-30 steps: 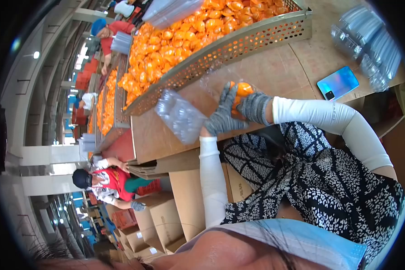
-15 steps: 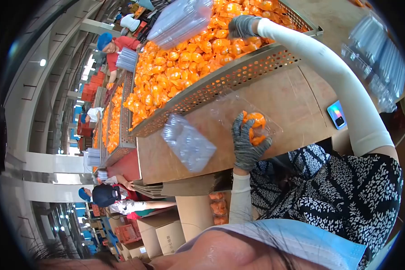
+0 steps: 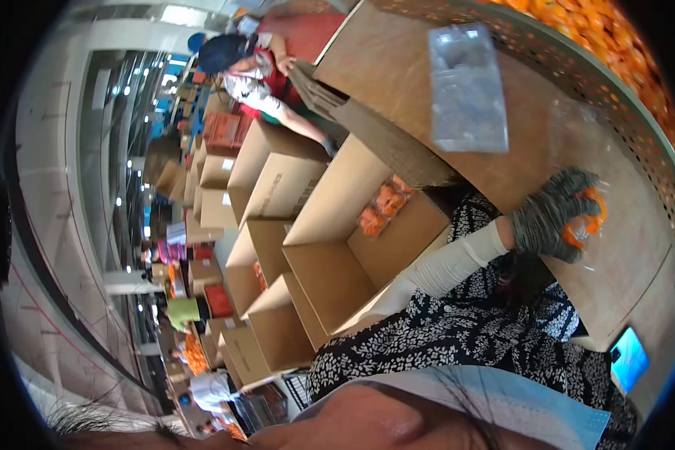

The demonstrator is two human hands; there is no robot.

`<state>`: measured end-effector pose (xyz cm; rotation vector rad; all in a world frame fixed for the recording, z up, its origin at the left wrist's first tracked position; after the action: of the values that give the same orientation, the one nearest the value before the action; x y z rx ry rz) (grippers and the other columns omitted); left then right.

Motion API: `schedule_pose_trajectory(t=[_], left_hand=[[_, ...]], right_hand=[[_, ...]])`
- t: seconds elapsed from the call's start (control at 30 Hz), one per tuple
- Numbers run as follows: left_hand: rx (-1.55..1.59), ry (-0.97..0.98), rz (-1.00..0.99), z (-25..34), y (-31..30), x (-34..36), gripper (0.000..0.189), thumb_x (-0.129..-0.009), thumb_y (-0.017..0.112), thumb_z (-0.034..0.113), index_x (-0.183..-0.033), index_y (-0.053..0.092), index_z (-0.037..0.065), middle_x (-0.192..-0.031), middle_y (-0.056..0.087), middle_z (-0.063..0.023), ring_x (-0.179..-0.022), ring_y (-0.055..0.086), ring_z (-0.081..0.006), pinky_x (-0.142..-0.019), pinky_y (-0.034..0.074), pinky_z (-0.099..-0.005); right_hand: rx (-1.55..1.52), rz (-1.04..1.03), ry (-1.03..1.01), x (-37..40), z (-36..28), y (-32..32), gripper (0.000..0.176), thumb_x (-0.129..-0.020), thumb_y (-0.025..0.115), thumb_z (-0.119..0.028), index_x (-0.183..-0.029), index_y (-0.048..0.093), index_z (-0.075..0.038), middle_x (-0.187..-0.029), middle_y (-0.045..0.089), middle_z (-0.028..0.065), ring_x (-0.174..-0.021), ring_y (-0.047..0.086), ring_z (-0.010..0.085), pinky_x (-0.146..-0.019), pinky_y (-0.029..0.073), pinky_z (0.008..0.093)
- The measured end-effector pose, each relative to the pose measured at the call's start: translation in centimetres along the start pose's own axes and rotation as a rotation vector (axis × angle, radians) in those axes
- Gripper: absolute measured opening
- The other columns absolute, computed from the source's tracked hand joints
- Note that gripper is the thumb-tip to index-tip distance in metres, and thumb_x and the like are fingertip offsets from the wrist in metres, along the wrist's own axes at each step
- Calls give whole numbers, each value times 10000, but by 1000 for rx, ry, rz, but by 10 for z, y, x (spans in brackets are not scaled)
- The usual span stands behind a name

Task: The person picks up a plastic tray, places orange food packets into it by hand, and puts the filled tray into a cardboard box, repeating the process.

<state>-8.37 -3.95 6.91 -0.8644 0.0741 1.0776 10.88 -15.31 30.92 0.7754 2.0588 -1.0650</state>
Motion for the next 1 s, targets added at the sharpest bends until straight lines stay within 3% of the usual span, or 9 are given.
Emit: schedule_pose_trajectory(t=[0.13, 0.23, 0.57, 0.7, 0.87, 0.93, 1.0], left_hand=[[2, 25, 19, 2, 4, 1, 692, -530, 770, 450, -1106, 594, 111, -1345, 359, -191, -1255, 311, -402, -1058, 261, -481], [-25, 62, 36, 2, 10, 1, 688, -523, 768, 461, -1092, 603, 112, -1334, 367, -189, -1245, 320, -401, -1054, 262, -481], [-15, 61, 17, 8, 4, -6, 696, -530, 780, 420, -1125, 575, 121, -1344, 353, -200, -1252, 307, -422, -1062, 247, -493], [-15, 57, 25, 5, 5, -3, 703, -530, 783, 417, -1132, 571, 122, -1356, 348, -200, -1255, 313, -415, -1059, 256, -495], [-13, 56, 7, 9, 7, -4, 680, -553, 784, 392, -1136, 565, 119, -1366, 353, -201, -1252, 333, -412, -1059, 269, -490], [-14, 66, 7, 13, 1, -6, 703, -572, 797, 387, -1169, 540, 119, -1363, 359, -209, -1255, 340, -410, -1055, 284, -482], [17, 70, -15, 13, 3, -4, 722, -579, 802, 393, -1189, 528, 121, -1363, 361, -210, -1254, 346, -406, -1055, 288, -477]], right_hand=[[-164, 84, -211, -87, -46, 86, 406, -823, 670, -186, -1168, 525, -27, -1118, 605, 113, -978, 552, 159, -822, 480, 331], [-204, 74, -245, -84, -68, 93, 426, -823, 670, -194, -1180, 513, -23, -1127, 598, 127, -981, 555, 173, -823, 481, 334], [-75, 4, -192, -24, -53, 32, 492, -821, 667, -221, -1220, 474, -10, -1159, 577, 172, -989, 567, 220, -823, 484, 345], [220, -41, 63, 109, 17, -91, 518, -820, 666, -232, -1237, 459, -5, -1172, 568, 190, -993, 572, 239, -823, 486, 349], [919, 61, 827, 412, 175, -381, 551, -819, 665, -246, -1257, 440, 2, -1188, 557, 213, -998, 577, 263, -824, 487, 354], [1109, 120, 1026, 496, 171, -460, 565, -818, 665, -251, -1265, 432, 4, -1194, 553, 222, -999, 580, 272, -824, 488, 356], [1093, 165, 1101, 520, 144, -465, 565, -826, 652, -256, -1283, 423, -15, -1189, 560, 208, -1000, 583, 282, -832, 486, 365]])
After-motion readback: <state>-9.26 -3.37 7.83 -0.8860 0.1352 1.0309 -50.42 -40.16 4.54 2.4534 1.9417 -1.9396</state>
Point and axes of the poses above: each hand's wrist, its own x-axis away from the middle knuckle, its own y-axis out of the palm, z = x × y, the point moved 9 cm from there along -x, towards the middle knuckle
